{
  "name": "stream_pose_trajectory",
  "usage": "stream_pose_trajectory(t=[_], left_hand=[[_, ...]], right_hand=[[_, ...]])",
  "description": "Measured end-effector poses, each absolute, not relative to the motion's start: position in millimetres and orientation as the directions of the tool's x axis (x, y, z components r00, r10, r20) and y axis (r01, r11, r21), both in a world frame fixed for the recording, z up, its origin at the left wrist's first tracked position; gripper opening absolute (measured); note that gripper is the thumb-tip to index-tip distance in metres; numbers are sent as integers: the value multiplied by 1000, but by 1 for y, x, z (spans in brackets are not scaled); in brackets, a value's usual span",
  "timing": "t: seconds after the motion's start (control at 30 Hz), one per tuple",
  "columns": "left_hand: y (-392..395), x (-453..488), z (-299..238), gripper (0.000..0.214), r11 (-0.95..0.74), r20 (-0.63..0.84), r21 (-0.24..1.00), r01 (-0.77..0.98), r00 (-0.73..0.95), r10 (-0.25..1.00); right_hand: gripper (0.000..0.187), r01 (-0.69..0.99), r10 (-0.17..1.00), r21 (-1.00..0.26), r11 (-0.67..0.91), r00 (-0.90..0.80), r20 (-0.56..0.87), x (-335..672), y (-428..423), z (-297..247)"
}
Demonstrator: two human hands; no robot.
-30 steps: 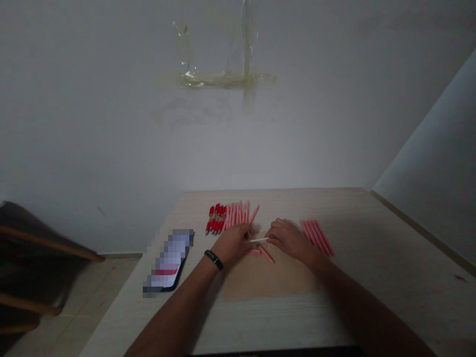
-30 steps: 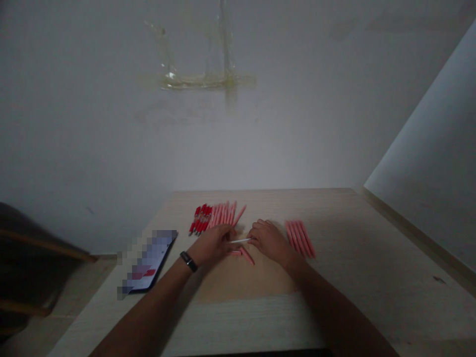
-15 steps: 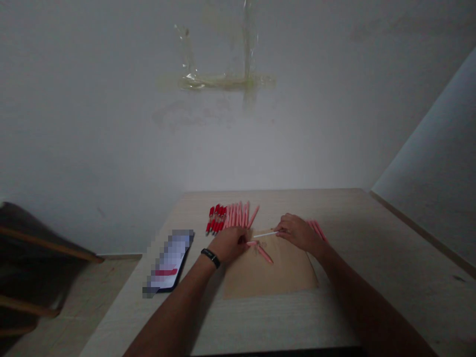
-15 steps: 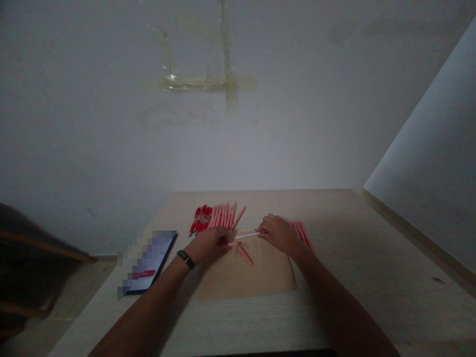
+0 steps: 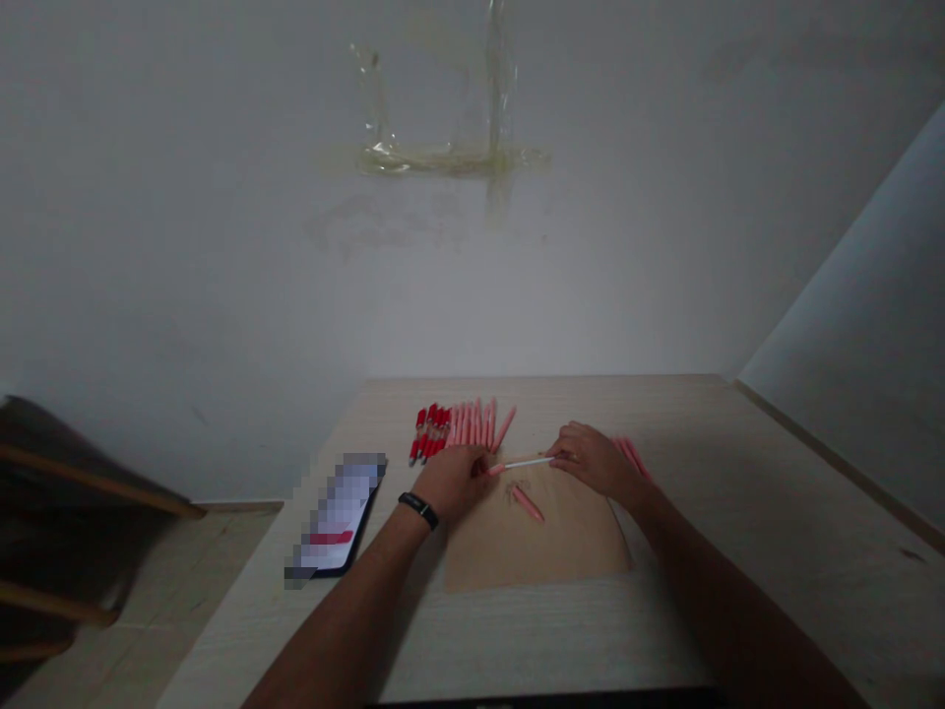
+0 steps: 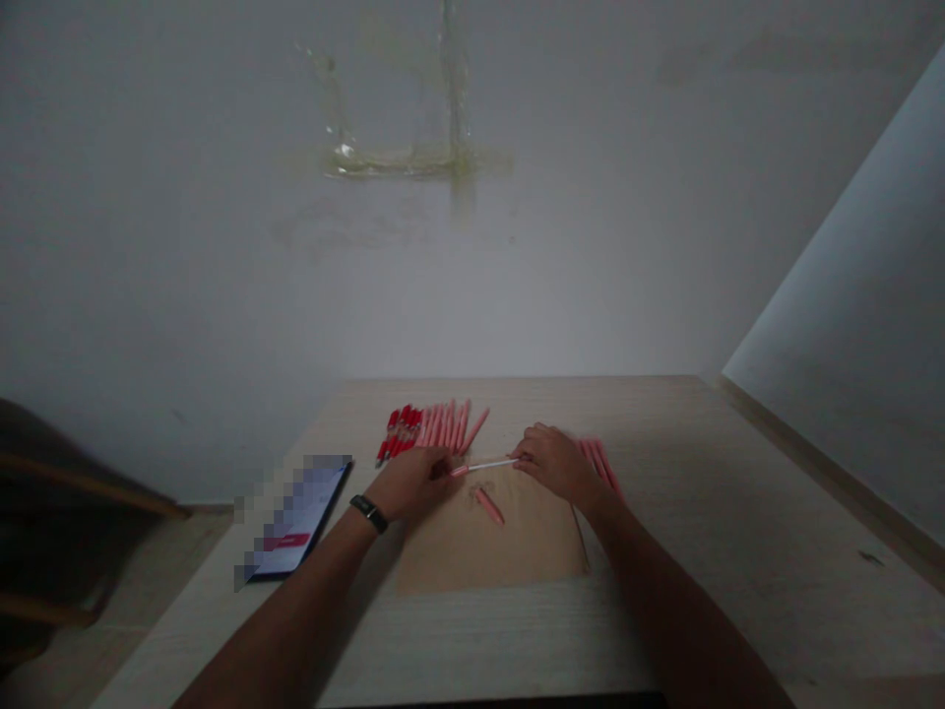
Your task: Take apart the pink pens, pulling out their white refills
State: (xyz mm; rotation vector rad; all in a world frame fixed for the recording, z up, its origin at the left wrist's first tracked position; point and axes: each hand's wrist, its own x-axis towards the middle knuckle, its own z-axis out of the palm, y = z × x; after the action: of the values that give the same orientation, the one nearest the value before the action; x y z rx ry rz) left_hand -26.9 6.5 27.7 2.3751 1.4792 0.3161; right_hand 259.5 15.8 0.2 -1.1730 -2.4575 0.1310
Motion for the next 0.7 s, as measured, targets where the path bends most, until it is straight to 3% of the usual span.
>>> stream_pose_trajectory(t=[0.2,0.43,0.7], left_hand=[[7,-24,26,23,-455,46,381,805,475,879],[5,-17,19,23,-539,99,384,750,547,831],[3,-15,24,26,-549,98,373,748,557,825]], right_hand=[[21,691,742,-276,668,-591,318,250,10,0],[12,622,752,-423,659,-568,334,225,-6,6],[12,647,763,-405,646,-571,304,228,-4,5]])
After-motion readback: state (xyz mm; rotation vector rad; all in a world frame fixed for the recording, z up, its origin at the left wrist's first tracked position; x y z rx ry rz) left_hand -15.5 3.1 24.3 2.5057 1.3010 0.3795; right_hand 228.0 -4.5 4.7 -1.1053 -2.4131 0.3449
